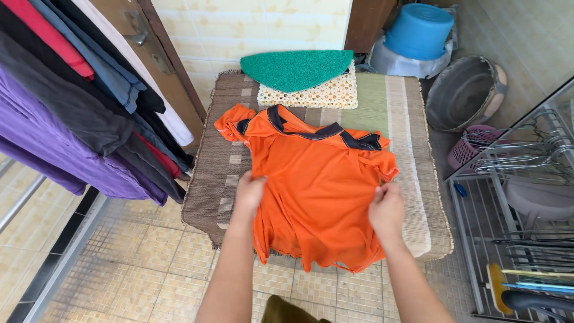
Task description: Removing shirts from hangers, folding them on a padded surface, and placing them into a laundry bin.
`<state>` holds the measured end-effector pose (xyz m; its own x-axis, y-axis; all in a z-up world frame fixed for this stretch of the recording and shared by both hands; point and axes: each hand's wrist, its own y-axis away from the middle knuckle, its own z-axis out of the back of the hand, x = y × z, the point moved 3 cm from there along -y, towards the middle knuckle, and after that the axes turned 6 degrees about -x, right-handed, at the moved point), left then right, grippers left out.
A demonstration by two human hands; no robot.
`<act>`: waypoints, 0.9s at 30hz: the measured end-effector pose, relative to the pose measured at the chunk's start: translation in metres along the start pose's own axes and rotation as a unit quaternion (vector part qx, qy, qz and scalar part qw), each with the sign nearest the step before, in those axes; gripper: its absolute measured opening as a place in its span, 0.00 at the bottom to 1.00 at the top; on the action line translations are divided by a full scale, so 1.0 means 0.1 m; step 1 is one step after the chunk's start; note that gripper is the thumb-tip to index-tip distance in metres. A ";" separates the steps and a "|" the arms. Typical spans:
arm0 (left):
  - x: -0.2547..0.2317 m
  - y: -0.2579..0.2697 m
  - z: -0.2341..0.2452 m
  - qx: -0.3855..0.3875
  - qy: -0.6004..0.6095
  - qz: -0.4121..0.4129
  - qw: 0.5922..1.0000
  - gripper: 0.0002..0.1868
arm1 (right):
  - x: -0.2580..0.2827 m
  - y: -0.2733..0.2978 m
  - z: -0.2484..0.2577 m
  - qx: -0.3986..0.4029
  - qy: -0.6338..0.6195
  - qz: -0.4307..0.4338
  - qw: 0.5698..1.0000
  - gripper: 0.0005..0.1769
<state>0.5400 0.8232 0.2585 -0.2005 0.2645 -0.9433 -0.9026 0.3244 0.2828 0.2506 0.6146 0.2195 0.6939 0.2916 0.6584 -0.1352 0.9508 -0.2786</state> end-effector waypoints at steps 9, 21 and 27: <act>-0.29 0.62 0.65 -0.004 0.210 0.046 0.977 0.28 | 0.43 0.11 0.80 0.297 -0.406 -0.401 0.766 0.39; 0.36 1.34 1.14 0.024 0.264 0.146 0.953 0.24 | -0.04 0.59 1.05 0.213 -0.490 -0.226 0.814 0.22; 0.33 1.77 1.37 0.027 0.262 0.089 0.961 0.22 | -0.02 1.06 1.39 0.163 -0.513 -0.196 0.820 0.18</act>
<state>0.4253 1.0134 0.3017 -0.5269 -0.1690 -0.8329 -0.8182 0.3660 0.4434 0.1371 0.7294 0.2860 -0.2075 -0.2682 0.9407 -0.3413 0.9211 0.1873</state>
